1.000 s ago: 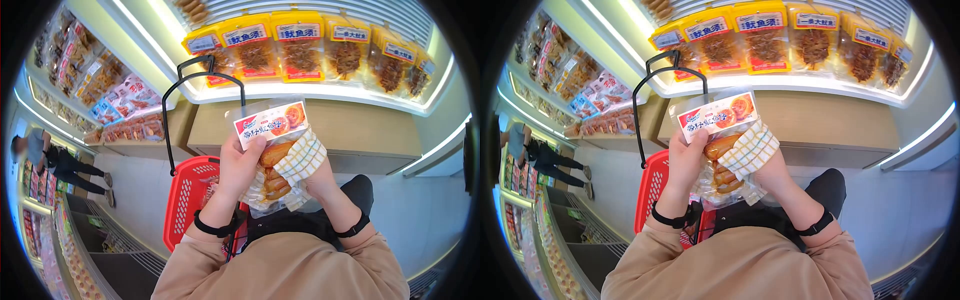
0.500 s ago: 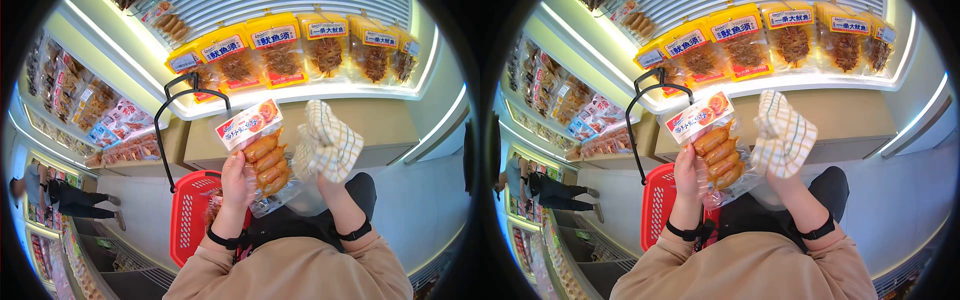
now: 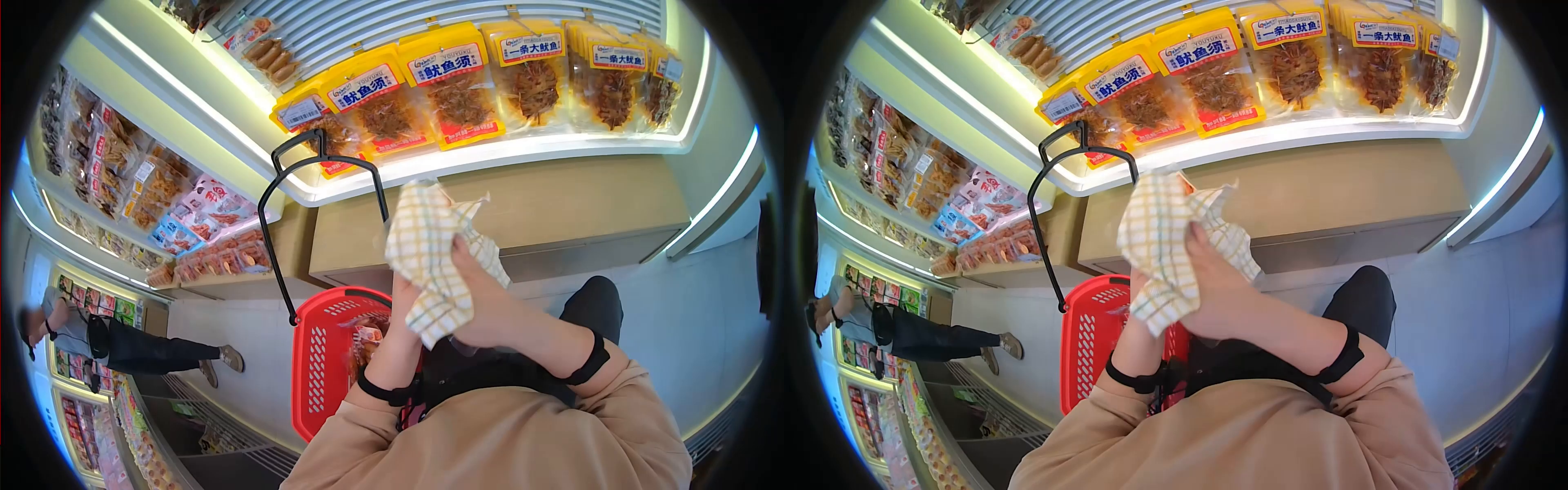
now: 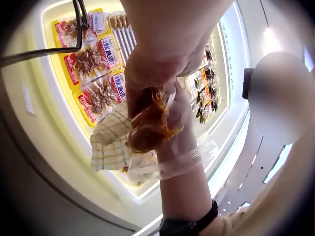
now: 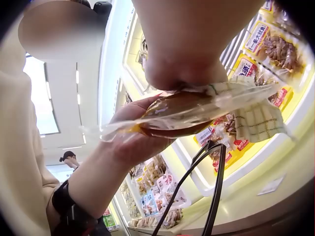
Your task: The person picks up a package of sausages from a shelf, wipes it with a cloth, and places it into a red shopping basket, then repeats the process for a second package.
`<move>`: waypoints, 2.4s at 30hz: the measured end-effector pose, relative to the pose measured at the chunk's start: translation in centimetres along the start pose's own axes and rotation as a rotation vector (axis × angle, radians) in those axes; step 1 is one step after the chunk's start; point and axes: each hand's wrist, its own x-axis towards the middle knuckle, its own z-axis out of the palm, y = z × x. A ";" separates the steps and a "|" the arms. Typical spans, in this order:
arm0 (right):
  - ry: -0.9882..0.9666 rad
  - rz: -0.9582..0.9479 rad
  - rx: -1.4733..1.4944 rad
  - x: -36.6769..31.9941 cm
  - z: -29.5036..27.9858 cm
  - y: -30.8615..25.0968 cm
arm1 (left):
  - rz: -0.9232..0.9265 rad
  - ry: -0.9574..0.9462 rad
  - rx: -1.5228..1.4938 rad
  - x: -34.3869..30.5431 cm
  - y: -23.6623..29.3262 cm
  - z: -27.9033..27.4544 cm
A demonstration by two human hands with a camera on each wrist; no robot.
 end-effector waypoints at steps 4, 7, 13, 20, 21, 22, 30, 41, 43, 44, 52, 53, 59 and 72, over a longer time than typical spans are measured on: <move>0.064 -0.125 -0.271 2.4 -0.6 1.2 | 0.037 0.076 0.688 -0.2 0.0 -1.2; -0.043 0.052 -0.052 3.9 -3.5 0.1 | 0.034 0.041 0.752 -0.8 0.0 0.8; -0.096 -0.219 -0.339 3.6 -0.7 0.6 | -0.009 0.203 0.348 0.0 0.4 0.1; 0.128 0.402 0.404 4.0 -4.8 7.6 | 0.156 0.245 0.419 0.7 2.2 2.8; 0.249 0.441 0.605 2.6 -5.0 8.5 | 0.184 0.258 0.376 0.7 2.8 2.6; 0.368 0.483 0.805 1.6 -4.7 8.7 | 0.165 0.274 0.399 0.8 3.2 2.0; 0.413 0.355 0.963 0.3 -2.0 6.6 | 0.055 -0.031 0.240 2.4 2.5 0.4; 0.735 0.150 0.275 0.3 -3.9 7.7 | -0.081 0.037 -0.285 1.5 -0.9 1.8; 0.742 0.079 0.408 -0.7 -4.0 5.9 | -0.108 0.135 -0.218 1.4 -0.5 2.0; 0.685 0.084 0.299 -1.5 -3.1 5.8 | -0.203 0.175 -0.170 0.9 -1.3 0.9; 0.481 0.547 0.654 -1.5 -2.1 6.0 | -0.297 0.104 -0.323 -1.7 -5.0 0.6; 0.530 0.577 0.738 -1.1 -2.1 6.3 | -0.286 0.056 -0.285 -1.5 -5.3 0.8; 0.476 0.402 0.903 -4.0 2.4 10.4 | -1.363 -0.146 0.337 -6.7 -13.4 -5.6; -0.601 0.305 -0.137 -17.3 -6.2 6.4 | -1.106 0.213 0.051 -7.6 -12.9 -8.3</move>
